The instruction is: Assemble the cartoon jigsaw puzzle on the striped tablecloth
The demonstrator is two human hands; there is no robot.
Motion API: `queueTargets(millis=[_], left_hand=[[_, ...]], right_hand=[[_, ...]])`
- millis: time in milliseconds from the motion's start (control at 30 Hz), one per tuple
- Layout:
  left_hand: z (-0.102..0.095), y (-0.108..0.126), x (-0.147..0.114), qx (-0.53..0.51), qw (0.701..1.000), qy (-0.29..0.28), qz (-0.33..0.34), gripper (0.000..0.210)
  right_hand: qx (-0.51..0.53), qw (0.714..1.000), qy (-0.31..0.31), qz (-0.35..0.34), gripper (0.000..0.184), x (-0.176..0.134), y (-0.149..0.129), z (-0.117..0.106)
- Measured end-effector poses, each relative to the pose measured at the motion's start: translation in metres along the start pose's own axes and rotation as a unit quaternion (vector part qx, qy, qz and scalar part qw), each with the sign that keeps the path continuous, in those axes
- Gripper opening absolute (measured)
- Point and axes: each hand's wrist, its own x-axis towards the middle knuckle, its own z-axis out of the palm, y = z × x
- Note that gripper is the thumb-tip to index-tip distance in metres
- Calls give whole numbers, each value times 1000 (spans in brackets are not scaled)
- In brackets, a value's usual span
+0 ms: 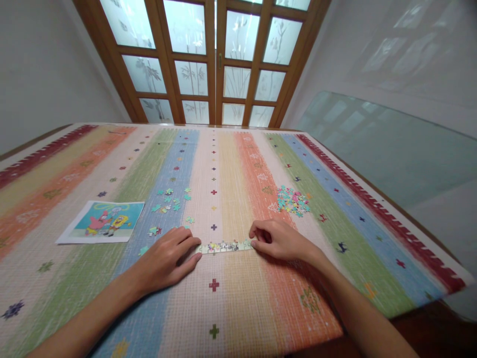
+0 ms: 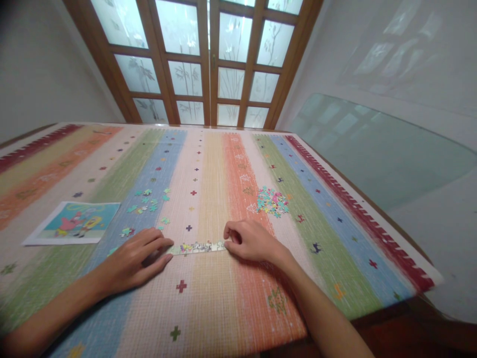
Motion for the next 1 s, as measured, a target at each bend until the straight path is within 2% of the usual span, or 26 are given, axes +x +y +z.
queueTargets(millis=[600,1000], left_hand=[[1,0,0,4,1000,1,5,12],[-1,3,2,2,1000,7,-5,12]], right_hand=[[-3,1000,-12,8,4,0,-2,2],[-1,1000,-20,-10,3,-2,-4,-1]])
